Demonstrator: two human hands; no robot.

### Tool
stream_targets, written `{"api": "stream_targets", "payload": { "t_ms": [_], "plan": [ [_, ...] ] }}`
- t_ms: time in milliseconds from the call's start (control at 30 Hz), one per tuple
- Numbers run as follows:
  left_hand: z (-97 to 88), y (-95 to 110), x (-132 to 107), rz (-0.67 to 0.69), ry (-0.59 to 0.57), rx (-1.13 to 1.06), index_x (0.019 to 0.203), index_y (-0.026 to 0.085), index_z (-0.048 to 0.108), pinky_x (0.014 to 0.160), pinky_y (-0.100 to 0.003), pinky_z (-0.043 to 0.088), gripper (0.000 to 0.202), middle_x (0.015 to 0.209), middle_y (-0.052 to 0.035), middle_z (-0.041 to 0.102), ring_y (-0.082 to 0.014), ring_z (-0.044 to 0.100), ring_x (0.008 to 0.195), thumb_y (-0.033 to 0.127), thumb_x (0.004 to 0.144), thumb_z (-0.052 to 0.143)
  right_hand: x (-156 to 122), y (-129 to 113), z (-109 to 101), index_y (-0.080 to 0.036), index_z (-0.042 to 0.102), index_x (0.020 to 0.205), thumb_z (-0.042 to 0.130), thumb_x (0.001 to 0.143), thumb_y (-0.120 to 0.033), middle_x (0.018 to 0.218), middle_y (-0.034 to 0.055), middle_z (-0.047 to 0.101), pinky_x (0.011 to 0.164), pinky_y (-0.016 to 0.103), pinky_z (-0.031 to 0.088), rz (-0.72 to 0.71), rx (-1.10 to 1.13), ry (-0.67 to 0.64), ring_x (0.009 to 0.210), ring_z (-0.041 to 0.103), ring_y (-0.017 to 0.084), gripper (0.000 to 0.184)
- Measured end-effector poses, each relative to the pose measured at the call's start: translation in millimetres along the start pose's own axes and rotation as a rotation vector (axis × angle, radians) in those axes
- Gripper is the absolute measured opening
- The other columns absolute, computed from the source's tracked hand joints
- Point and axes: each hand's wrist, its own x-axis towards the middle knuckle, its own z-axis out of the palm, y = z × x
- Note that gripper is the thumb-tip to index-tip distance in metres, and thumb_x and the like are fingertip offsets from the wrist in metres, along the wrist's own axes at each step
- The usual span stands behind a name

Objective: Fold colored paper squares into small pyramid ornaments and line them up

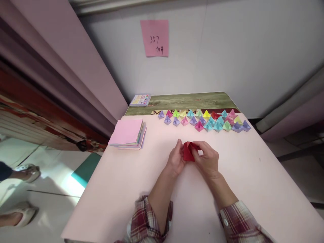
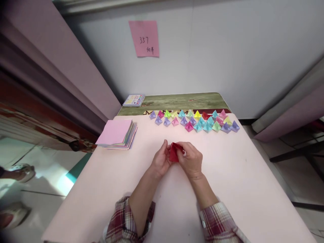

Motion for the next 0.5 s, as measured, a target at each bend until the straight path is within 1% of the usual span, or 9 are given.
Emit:
{"api": "stream_targets", "payload": {
  "t_ms": [133,233,300,400,500],
  "plan": [
    [-2.0,6.5,-0.5,-0.03,0.016,0.014,0.074,0.012,0.066,0.058,-0.022,0.045,0.038,0.067,-0.0026,0.066,-0.011,0.059,0.059,0.051,0.076,0.071,-0.6,0.8,-2.4,-0.027,0.07,0.095,0.052,0.083,-0.015,0.091,0.0016,0.073,0.072,0.029,0.048,-0.022,0.0,-0.071,0.084,0.066,0.019,0.025],
    [-4.0,10.6,-1.7,-0.077,0.005,0.06,0.068,0.012,0.066,0.056,-0.023,0.043,0.04,0.061,-0.0018,0.063,-0.011,0.057,0.055,0.052,0.073,0.072,-1.8,1.3,-3.0,-0.029,0.071,0.095,0.051,0.08,-0.012,0.094,0.0011,0.072,0.077,0.032,0.049,-0.026,0.023,-0.117,0.09,0.065,0.021,0.03],
    [-5.6,12.7,-2.3,-0.087,-0.015,0.072,0.067,0.012,0.066,0.057,-0.023,0.044,0.036,0.061,-0.0015,0.063,-0.011,0.058,0.055,0.046,0.07,0.076,-2.6,1.8,-2.8,-0.029,0.072,0.096,0.052,0.078,-0.012,0.095,0.0008,0.072,0.079,0.033,0.049,-0.025,0.043,-0.133,0.092,0.065,0.021,0.031],
    [-7.9,14.4,-2.3,-0.03,-0.034,0.086,0.07,0.012,0.068,0.062,-0.023,0.045,0.025,0.068,-0.0026,0.067,-0.0117,0.06,0.061,0.032,0.063,0.082,-2.5,3.0,-3.3,-0.03,0.073,0.096,0.053,0.076,-0.011,0.101,0.0012,0.07,0.083,0.034,0.05,-0.007,0.103,-0.137,0.095,0.064,0.021,0.034],
    [-11.0,15.6,-0.7,0.058,-0.037,0.153,0.073,0.011,0.071,0.068,-0.025,0.046,0.025,0.075,-0.0056,0.071,-0.0139,0.062,0.067,0.024,0.057,0.084,0.6,5.8,-6.6,-0.029,0.073,0.096,0.052,0.074,-0.011,0.108,0.0025,0.067,0.091,0.035,0.049,0.031,0.245,-0.19,0.101,0.063,0.021,0.035]
  ]
}}
